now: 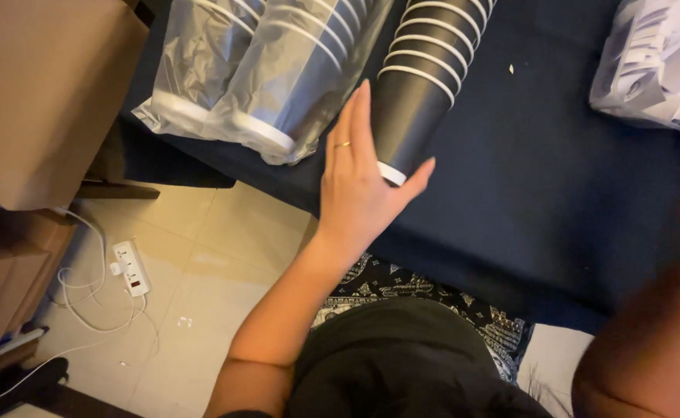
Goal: Applying adhesive labels to black paper coffee cups one by one.
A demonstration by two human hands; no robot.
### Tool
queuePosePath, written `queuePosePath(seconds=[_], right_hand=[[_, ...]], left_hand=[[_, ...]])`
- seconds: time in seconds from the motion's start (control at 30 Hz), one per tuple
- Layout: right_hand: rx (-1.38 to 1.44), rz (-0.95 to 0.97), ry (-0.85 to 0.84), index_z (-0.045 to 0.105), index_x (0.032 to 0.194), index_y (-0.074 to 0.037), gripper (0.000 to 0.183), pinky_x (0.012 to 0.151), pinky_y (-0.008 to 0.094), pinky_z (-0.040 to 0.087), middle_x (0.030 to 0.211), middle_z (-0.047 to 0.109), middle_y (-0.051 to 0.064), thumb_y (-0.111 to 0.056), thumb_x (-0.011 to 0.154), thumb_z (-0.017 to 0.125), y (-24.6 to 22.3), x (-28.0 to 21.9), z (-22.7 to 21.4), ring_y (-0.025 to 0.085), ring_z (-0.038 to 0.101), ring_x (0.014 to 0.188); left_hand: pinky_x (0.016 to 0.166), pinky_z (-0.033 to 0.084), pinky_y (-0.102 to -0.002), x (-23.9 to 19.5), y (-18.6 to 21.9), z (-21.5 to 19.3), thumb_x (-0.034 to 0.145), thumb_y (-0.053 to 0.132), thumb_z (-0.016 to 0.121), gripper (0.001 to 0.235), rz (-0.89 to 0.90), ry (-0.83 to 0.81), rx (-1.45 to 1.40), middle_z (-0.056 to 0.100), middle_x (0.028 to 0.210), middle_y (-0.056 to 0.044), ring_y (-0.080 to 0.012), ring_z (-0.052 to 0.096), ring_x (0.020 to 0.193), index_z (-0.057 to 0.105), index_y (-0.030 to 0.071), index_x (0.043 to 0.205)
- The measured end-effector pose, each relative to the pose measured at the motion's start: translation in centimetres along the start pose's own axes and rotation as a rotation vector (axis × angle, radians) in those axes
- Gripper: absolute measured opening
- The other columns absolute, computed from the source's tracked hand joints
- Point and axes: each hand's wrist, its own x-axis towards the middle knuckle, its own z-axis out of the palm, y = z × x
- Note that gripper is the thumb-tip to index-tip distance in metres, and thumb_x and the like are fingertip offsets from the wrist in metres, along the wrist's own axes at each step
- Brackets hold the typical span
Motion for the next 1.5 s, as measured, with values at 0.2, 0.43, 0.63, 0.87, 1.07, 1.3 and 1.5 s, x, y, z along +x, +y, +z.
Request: queuePosePath(seconds=[0.2, 0.43, 0.63, 0.87, 1.07, 1.3, 1.5], right_hand=[[1.018, 0.043, -0.026, 0.004, 0.171, -0.02, 0.059, 0.127, 0.048, 0.047, 0.174, 0.028, 0.016, -0.017, 0.128, 0.044, -19.3, 10.7, -4.9, 0.036, 0.041, 0.158], [1.534, 0.302, -0.082, -0.005, 0.157, -0.053, 0.097, 0.076, 0.031, 0.065, 0.164, 0.048, 0.027, -0.028, 0.118, 0.08, -22.7, 14.5, 0.2, 0.023, 0.079, 0.096], [1.332, 0.411, 0.029, -0.012, 0.158, -0.037, 0.133, 0.113, 0.035, 0.06, 0.143, 0.054, 0.029, -0.032, 0.092, 0.104, -22.5, 15.8, 2.6, 0.027, 0.059, 0.138], [1.39, 0.427, -0.09, -0.015, 0.157, -0.034, 0.135, 0.113, 0.032, 0.06, 0.144, 0.051, 0.029, -0.031, 0.086, 0.1, -24.2, 16.0, -0.3, 0.023, 0.05, 0.143], [1.424, 0.408, -0.089, -0.014, 0.157, -0.038, 0.141, 0.109, 0.031, 0.062, 0.145, 0.046, 0.03, -0.028, 0.083, 0.105, -24.2, 15.9, -0.3, 0.024, 0.047, 0.138], [1.225, 0.454, 0.127, -0.01, 0.157, -0.034, 0.14, 0.111, 0.033, 0.058, 0.154, 0.031, 0.028, -0.03, 0.087, 0.111, -21.2, 15.8, 3.4, 0.027, 0.05, 0.137], [1.183, 0.402, 0.04, -0.014, 0.154, -0.024, 0.131, 0.099, 0.029, 0.058, 0.163, 0.015, 0.025, -0.034, 0.1, 0.105, -21.0, 15.9, 2.4, 0.023, 0.059, 0.117]], left_hand=[[0.109, 0.056, -0.046, -0.7, 1.4, 1.0, 0.101, 0.042, 0.073, 0.078, -0.098, -0.041, -0.021, 0.048, 0.159, -0.024, -0.0316, 0.066, 0.128, 0.031, 0.015, 0.16], [0.119, 0.04, -0.038, -0.2, 2.7, -2.1, 0.103, 0.034, 0.061, 0.06, -0.327, -0.144, -0.522, 0.059, 0.153, -0.013, -0.0272, 0.055, 0.143, 0.037, 0.025, 0.157], [0.118, 0.037, -0.03, -0.6, 3.0, -2.3, 0.098, 0.035, 0.059, 0.07, -0.597, -0.164, -0.825, 0.044, 0.162, -0.014, -0.0182, 0.046, 0.145, 0.032, 0.014, 0.158], [0.119, 0.036, -0.03, -1.2, 3.5, -4.6, 0.098, 0.03, 0.058, 0.068, -0.669, -0.204, -0.877, 0.041, 0.164, -0.011, -0.018, 0.045, 0.147, 0.03, 0.017, 0.159], [0.123, 0.031, -0.031, -2.1, 3.5, -4.7, 0.098, 0.028, 0.06, 0.07, -0.642, -0.172, -0.95, 0.035, 0.166, -0.012, -0.0181, 0.038, 0.15, 0.03, 0.011, 0.159], [0.121, 0.038, -0.037, -5.6, 4.7, -4.7, 0.1, 0.019, 0.062, 0.064, -0.413, -0.177, -0.643, 0.045, 0.161, -0.014, -0.0264, 0.049, 0.145, 0.035, 0.009, 0.157], [0.122, 0.03, -0.035, -5.6, 3.8, -9.4, 0.097, 0.032, 0.057, 0.067, -0.692, -0.256, -1.096, 0.044, 0.161, -0.011, -0.0182, 0.044, 0.145, 0.037, 0.009, 0.156]])
